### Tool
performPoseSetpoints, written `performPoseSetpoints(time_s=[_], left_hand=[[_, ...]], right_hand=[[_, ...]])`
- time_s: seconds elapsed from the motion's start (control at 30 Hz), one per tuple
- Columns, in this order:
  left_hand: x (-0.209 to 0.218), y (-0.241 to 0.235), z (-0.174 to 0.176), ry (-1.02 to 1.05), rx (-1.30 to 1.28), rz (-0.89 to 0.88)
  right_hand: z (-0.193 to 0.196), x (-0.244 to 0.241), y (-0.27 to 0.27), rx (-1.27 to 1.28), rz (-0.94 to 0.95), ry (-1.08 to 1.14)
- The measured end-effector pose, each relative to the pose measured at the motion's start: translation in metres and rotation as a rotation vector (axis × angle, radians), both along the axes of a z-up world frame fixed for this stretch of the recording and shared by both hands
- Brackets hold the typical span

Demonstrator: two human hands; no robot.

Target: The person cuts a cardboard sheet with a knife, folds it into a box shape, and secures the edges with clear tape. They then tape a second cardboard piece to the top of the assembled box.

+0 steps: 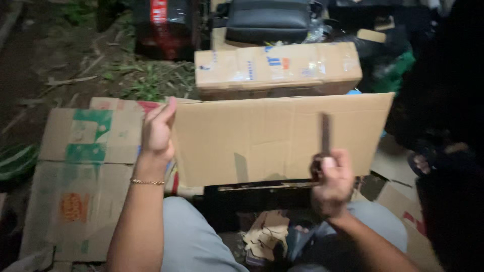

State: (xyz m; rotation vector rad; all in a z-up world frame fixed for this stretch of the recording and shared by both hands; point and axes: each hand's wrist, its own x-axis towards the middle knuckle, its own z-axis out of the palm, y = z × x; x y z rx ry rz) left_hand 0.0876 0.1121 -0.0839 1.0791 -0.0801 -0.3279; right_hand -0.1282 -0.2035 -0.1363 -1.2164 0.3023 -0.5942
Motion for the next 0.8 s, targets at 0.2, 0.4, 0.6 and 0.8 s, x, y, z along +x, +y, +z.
performPoseSetpoints(time_s=[0.2, 0.4, 0.6, 0.8], left_hand=[[-0.003, 0.003, 0.004, -0.167, 0.090, -0.033], [-0.001, -0.013, 0.015, -0.173, 0.036, -0.096], [-0.007, -0.016, 0.038, -0.258, 0.087, -0.240], [-0.026, -0.007, 0.038, -0.326, 0.251, -0.164]], right_hand=[[0.051, -0.001, -0.037, -0.096, -0.233, -0.203], [0.053, 0.018, -0.086, -0.038, -0.296, -0.078], [0.039, 0.056, -0.102, -0.495, -0.302, -0.109], [0.038, 0.062, -0.101, -0.666, -0.300, 0.017]])
